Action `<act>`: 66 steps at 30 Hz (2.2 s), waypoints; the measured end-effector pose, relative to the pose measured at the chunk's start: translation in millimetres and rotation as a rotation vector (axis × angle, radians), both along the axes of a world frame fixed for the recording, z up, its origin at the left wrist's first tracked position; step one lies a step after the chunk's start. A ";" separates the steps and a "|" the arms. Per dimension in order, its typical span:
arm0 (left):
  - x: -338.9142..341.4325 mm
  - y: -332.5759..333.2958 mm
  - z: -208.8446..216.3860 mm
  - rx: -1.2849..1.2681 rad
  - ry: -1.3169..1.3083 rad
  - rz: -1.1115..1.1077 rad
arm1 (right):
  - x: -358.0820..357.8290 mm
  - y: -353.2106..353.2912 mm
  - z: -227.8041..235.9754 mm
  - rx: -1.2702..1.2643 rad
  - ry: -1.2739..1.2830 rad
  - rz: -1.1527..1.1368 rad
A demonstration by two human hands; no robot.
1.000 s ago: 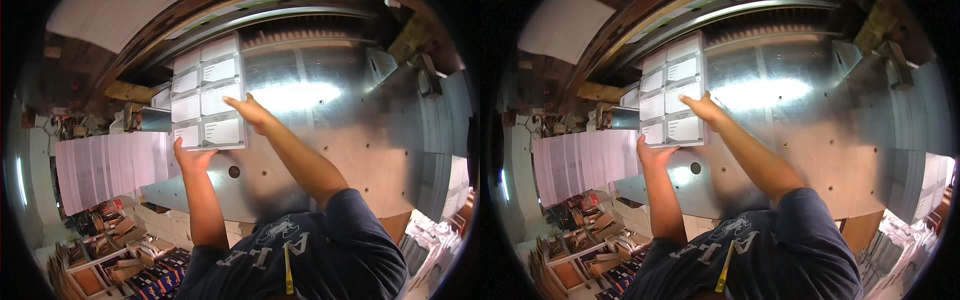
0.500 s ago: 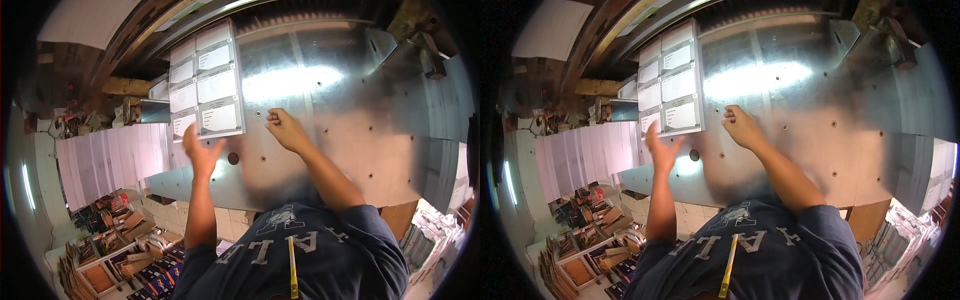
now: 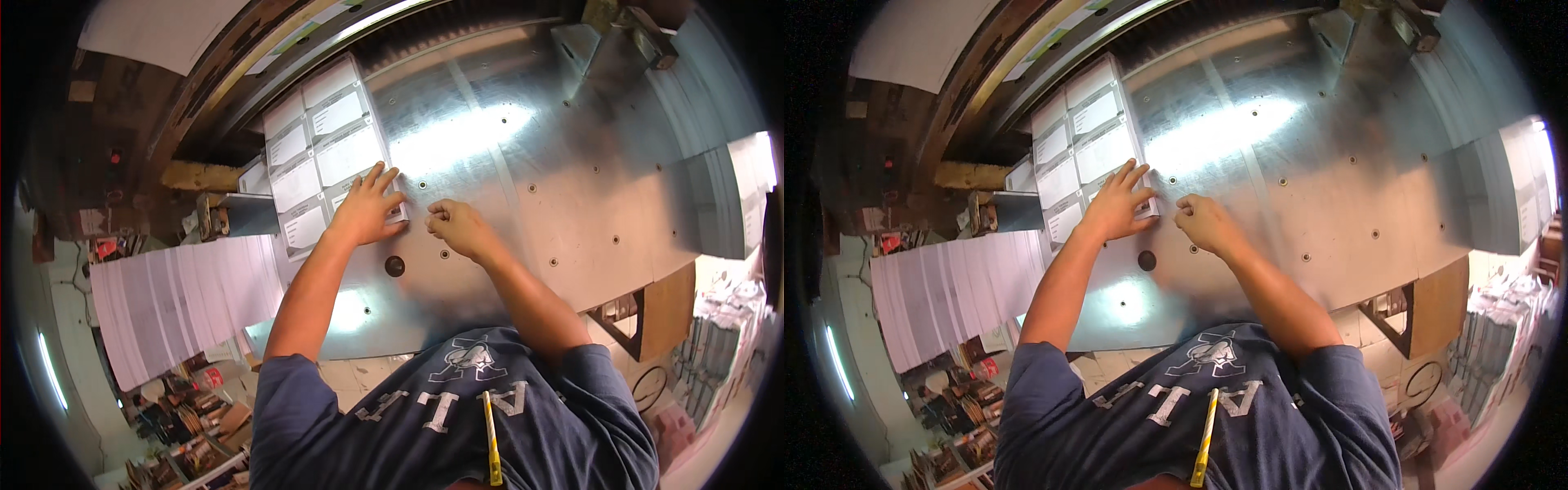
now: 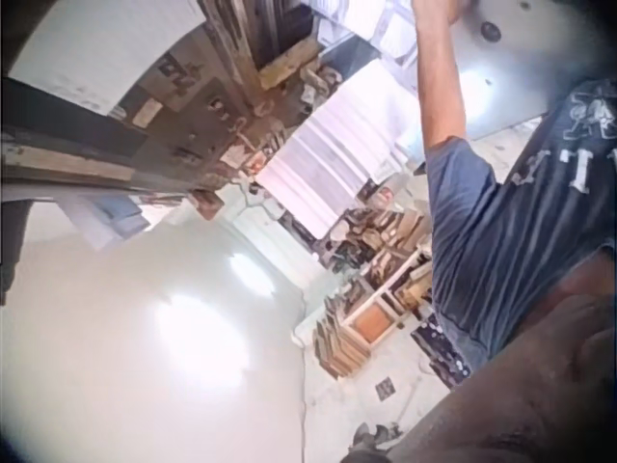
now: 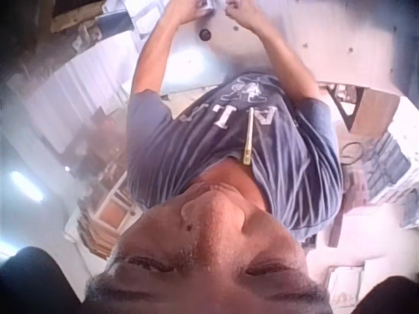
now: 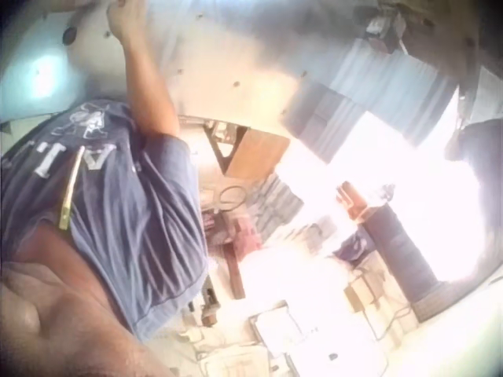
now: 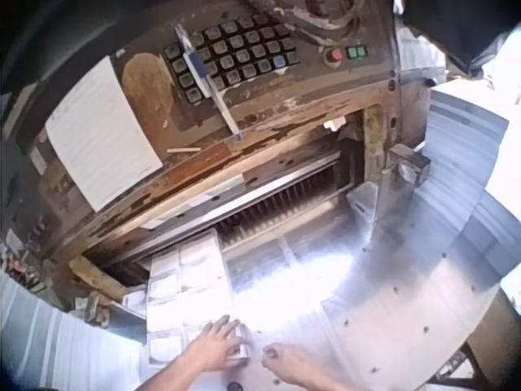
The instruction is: The person picks up stacks of paper from a table and the floor, aligns them on a metal work surface by hand, and positions them inside a large guillotine cutting machine.
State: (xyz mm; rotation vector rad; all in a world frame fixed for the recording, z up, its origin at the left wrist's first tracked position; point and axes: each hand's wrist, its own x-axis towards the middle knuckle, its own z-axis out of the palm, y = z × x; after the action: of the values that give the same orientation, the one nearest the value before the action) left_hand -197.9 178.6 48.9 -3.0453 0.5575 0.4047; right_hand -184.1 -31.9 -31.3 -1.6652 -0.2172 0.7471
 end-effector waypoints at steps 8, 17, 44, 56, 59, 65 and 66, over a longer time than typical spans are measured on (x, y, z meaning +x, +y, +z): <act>-3.6 28.1 -15.9 -0.248 -0.214 -0.090 | 0.8 43.8 18.8 0.119 0.270 -0.094; -0.2 29.6 -16.3 -0.273 -0.245 -0.096 | 4.5 83.5 46.6 -0.168 0.267 -0.152; 3.7 45.4 -9.8 -0.525 -0.317 -0.115 | 16.8 72.7 6.3 0.668 0.808 -0.133; 3.5 47.5 -7.2 -0.508 -0.304 -0.131 | 6.9 72.5 2.5 0.679 0.824 -0.173; 4.0 48.1 -5.6 -0.514 -0.291 -0.133 | 6.3 73.0 1.2 0.668 0.820 -0.177; 2.9 51.1 -4.9 -0.529 -0.251 -0.128 | 7.7 73.0 0.2 0.639 0.804 -0.189; 2.9 52.0 -5.1 -0.528 -0.240 -0.123 | 8.3 73.1 0.0 0.628 0.791 -0.193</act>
State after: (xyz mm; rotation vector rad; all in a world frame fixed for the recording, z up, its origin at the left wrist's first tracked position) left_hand -195.1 230.6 43.8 -3.4414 0.9609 -0.1404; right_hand -175.8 41.2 -31.4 -0.7080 0.2500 1.0036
